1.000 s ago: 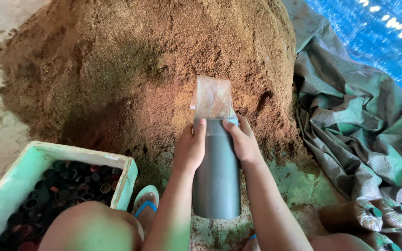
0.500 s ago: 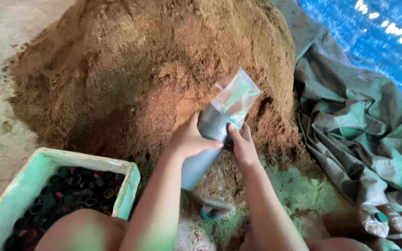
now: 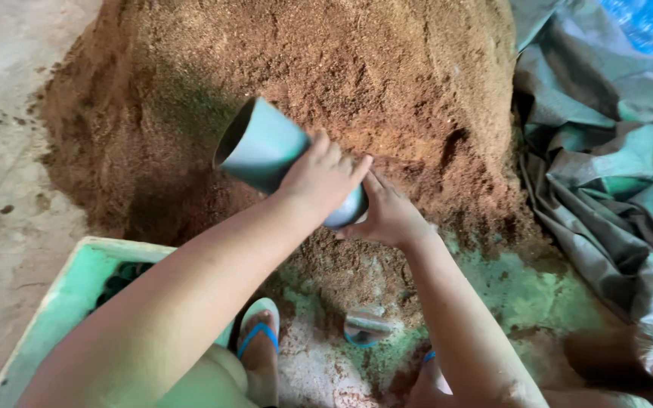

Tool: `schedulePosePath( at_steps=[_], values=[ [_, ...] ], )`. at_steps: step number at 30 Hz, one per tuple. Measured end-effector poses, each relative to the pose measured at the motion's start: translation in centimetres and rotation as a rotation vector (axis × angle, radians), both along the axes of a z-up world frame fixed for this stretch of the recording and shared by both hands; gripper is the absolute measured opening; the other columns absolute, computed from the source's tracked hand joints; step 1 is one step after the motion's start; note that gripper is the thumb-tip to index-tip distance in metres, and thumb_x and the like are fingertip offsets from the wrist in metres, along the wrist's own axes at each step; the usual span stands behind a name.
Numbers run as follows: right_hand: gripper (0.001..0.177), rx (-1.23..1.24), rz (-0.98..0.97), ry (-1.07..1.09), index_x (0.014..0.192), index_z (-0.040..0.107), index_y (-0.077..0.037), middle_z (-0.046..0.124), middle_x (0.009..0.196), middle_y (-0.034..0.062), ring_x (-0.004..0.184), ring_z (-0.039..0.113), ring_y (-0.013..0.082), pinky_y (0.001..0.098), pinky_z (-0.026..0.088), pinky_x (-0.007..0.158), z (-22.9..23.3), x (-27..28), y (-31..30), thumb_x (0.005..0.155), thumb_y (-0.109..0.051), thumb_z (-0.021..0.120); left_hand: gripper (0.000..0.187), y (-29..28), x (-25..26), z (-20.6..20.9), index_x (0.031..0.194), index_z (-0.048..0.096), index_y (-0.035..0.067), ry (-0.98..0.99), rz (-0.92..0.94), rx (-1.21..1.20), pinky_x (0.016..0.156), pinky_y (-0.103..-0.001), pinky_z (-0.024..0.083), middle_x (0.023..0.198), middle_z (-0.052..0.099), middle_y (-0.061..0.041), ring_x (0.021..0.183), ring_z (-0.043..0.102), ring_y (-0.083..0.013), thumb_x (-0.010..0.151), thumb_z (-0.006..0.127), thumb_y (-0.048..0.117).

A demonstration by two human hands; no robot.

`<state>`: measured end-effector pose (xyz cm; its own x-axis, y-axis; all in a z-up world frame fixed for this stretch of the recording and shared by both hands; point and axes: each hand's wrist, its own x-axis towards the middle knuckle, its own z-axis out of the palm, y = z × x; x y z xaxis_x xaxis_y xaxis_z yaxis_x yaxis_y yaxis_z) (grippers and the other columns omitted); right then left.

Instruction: The person scoops a brown granular material from a large pile into a cylindrical metal container, then pours it into a clear plastic bag. They repeat this process to fill the bag and then tie it closed.

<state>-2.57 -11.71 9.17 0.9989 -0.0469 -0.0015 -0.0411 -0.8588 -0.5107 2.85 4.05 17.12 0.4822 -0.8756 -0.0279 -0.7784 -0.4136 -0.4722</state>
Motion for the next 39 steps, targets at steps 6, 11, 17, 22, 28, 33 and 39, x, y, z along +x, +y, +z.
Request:
schedulePosePath(
  at_steps=[6,11,17,22,28,33,39],
  values=[
    [0.100,0.355,0.069,-0.203,0.137,0.055,-0.004,0.065,0.129,0.0234,0.121,0.063,0.0472,0.0631,0.050,0.100,0.2,2.7,2.5,0.052,-0.039,0.095,0.058,0.3,0.0,0.2,0.161,0.022,0.019,-0.138,-0.064,0.192,0.120,-0.071,-0.001,0.149,0.056,-0.016,0.142,0.038,-0.0418,0.104,0.022,0.010],
    [0.107,0.628,0.102,-0.425,0.141,0.049,-0.002,0.062,0.130,0.0240,0.127,0.059,0.0445,0.0608,0.045,0.105,-4.7,5.2,2.5,0.052,-0.034,0.100,0.047,4.0,0.9,2.0,0.152,0.046,0.023,-0.313,-0.202,-0.060,0.122,-0.065,0.011,0.149,0.057,-0.015,0.144,0.039,-0.0391,0.106,0.041,0.017],
    [0.101,1.041,0.048,-0.439,0.144,0.041,0.006,0.055,0.128,0.0296,0.125,0.054,0.0448,0.0634,0.043,0.106,-2.1,2.7,5.9,0.066,-0.028,0.097,0.063,7.4,1.0,-0.7,0.152,0.038,0.006,0.161,0.129,-0.872,0.112,-0.064,0.029,0.157,0.037,-0.029,0.145,0.032,-0.0479,0.095,0.062,0.011],
    [0.095,1.082,0.009,-0.364,0.138,0.044,0.002,0.056,0.116,0.0212,0.115,0.058,0.0391,0.0575,0.048,0.099,-0.9,1.4,6.8,0.066,-0.027,0.098,0.127,7.3,-1.0,-3.7,0.168,0.003,0.017,1.074,0.774,-0.867,0.120,-0.059,0.028,0.171,0.018,-0.020,0.153,0.027,-0.0445,0.071,0.083,0.037],
    [0.085,1.118,-0.145,-0.265,0.133,0.047,-0.001,0.055,0.111,0.0171,0.111,0.056,0.0340,0.0523,0.048,0.092,-0.2,-0.3,8.3,0.068,-0.030,0.094,0.131,6.4,-0.3,-4.0,0.150,0.026,-0.006,1.077,0.654,-0.791,0.118,-0.054,0.040,0.150,0.048,-0.032,0.140,0.050,-0.0456,0.056,0.093,0.053],
    [0.063,1.289,-0.216,-0.228,0.125,0.052,-0.002,0.056,0.102,0.0112,0.100,0.056,0.0254,0.0453,0.051,0.088,-4.5,0.0,9.1,0.079,-0.027,0.087,0.115,7.5,-0.5,-6.9,0.152,0.041,0.004,1.285,0.669,-1.033,0.122,-0.048,0.034,0.152,0.052,-0.024,0.146,0.045,-0.0403,0.057,0.091,0.046],
    [0.073,1.142,-0.254,-0.017,0.123,0.053,-0.001,0.058,0.099,0.0127,0.099,0.058,0.0274,0.0459,0.047,0.087,-7.4,0.6,11.6,0.074,-0.040,0.091,0.090,9.9,0.9,-10.8,0.138,0.062,0.006,1.409,0.824,-0.970,0.113,-0.047,0.045,0.142,0.063,-0.020,0.138,0.055,-0.0358,0.061,0.089,0.043]
  ],
)
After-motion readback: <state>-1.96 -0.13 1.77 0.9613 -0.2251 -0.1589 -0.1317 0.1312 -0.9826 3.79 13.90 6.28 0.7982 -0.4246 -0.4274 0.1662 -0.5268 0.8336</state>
